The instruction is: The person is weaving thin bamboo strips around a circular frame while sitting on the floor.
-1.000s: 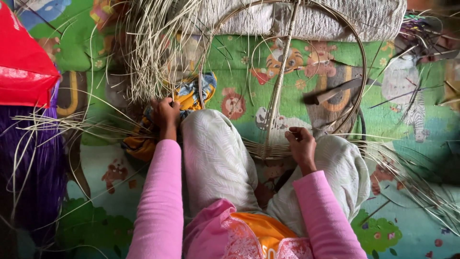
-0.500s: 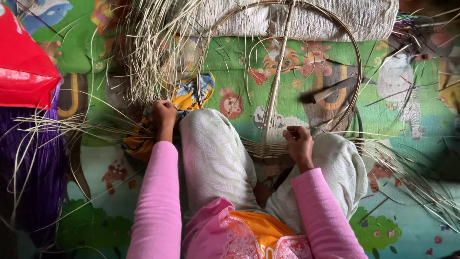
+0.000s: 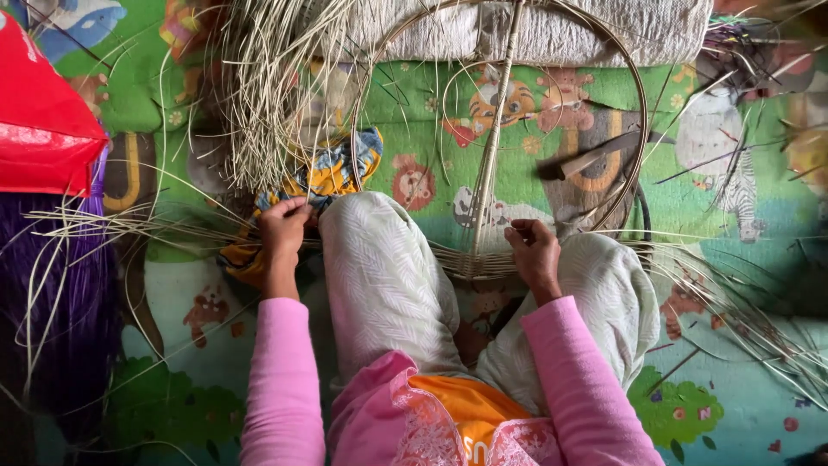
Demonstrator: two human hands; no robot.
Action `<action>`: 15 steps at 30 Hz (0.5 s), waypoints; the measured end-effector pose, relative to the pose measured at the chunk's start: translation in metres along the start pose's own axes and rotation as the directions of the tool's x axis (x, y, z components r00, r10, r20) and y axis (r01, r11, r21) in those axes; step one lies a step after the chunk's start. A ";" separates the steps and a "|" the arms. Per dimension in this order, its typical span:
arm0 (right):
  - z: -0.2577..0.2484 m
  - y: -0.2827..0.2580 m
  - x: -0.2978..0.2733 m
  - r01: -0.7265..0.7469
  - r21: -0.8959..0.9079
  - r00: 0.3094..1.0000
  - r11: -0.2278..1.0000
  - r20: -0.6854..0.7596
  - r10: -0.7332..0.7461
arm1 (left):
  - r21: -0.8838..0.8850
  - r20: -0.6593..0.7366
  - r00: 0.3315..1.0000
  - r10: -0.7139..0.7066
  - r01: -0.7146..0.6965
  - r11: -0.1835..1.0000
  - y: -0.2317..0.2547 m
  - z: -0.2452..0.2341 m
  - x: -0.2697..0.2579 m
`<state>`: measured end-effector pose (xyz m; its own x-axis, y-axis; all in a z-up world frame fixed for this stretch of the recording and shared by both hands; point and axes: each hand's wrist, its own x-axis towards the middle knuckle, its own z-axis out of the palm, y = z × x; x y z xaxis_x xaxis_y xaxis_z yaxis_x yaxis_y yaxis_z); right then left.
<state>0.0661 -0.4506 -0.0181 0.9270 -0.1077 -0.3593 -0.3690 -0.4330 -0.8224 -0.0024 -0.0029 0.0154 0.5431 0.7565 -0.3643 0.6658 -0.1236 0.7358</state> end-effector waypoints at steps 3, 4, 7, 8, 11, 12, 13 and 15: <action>0.007 -0.031 -0.014 0.003 0.051 1.000 0.999 0.021 -0.004 | 0.116 -0.014 0.993 0.117 -0.114 0.987 0.023 -0.005 -0.022; 0.010 -0.044 -0.022 -0.004 0.090 0.999 0.996 0.039 0.001 | 0.202 -0.036 0.982 0.186 -0.175 0.964 0.032 -0.005 -0.033; 0.023 -0.093 -0.042 -0.040 0.186 0.975 0.982 0.221 -0.002 | 0.530 -0.018 0.798 0.602 -0.503 0.683 0.100 0.027 -0.119; 0.029 -0.103 -0.046 -0.041 0.186 0.976 0.982 0.219 -0.001 | 0.529 -0.015 0.798 0.603 -0.505 0.682 0.094 0.042 -0.137; 0.044 -0.117 -0.049 -0.075 0.256 0.930 0.964 0.366 -0.024 | 0.309 0.343 0.421 0.840 -0.895 0.322 0.074 0.084 -0.188; 0.047 -0.110 -0.045 -0.073 0.276 0.928 0.958 0.371 -0.037 | 0.237 0.385 0.316 0.867 -0.942 0.239 0.065 0.096 -0.201; 0.051 -0.103 -0.041 -0.070 0.295 0.925 0.953 0.376 -0.049 | 0.160 0.418 0.207 0.884 -0.975 0.153 0.056 0.109 -0.215; 0.040 -0.086 -0.039 -0.018 0.216 0.916 0.976 0.395 -0.070 | 0.133 0.389 0.242 0.889 -0.969 0.206 0.070 0.104 -0.214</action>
<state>0.0595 -0.3730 0.0492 0.8486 0.2855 -0.4454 -0.3916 -0.2272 -0.8916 -0.0189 -0.2400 0.0858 0.9224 -0.1763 0.3436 -0.3212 -0.8444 0.4288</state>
